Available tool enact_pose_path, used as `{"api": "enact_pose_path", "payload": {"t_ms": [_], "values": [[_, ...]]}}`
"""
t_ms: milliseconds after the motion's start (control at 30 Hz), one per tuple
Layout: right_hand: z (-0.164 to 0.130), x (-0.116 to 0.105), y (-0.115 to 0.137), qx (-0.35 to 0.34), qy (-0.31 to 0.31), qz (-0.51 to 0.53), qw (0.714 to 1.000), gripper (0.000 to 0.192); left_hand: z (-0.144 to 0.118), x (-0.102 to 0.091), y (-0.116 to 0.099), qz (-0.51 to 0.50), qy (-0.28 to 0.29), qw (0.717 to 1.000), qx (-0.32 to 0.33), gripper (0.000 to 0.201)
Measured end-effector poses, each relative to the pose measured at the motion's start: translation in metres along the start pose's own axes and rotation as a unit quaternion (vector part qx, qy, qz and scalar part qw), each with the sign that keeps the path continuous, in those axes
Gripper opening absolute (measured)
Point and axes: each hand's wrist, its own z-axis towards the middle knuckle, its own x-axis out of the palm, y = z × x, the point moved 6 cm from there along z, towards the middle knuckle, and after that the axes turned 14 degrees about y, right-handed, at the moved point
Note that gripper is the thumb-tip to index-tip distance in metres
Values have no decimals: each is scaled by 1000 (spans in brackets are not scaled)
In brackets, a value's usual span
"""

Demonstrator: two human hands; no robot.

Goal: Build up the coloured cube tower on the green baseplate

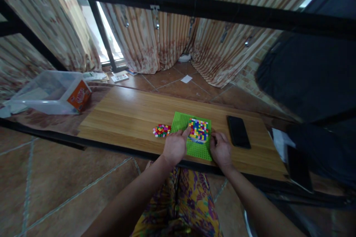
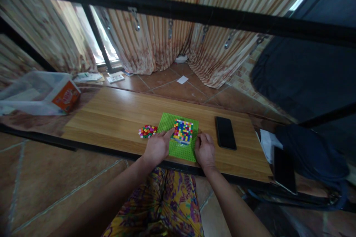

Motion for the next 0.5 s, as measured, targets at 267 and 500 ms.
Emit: {"api": "enact_pose_path", "payload": {"t_ms": [267,500], "values": [[0,1,-3,-10,-3,-3,1000,21,-7,13,22,-270,-84,959,-13,34],[0,0,-2,-8,1,-2,1000,21,-5,13,33,-363,-141,921,-10,25]]}}
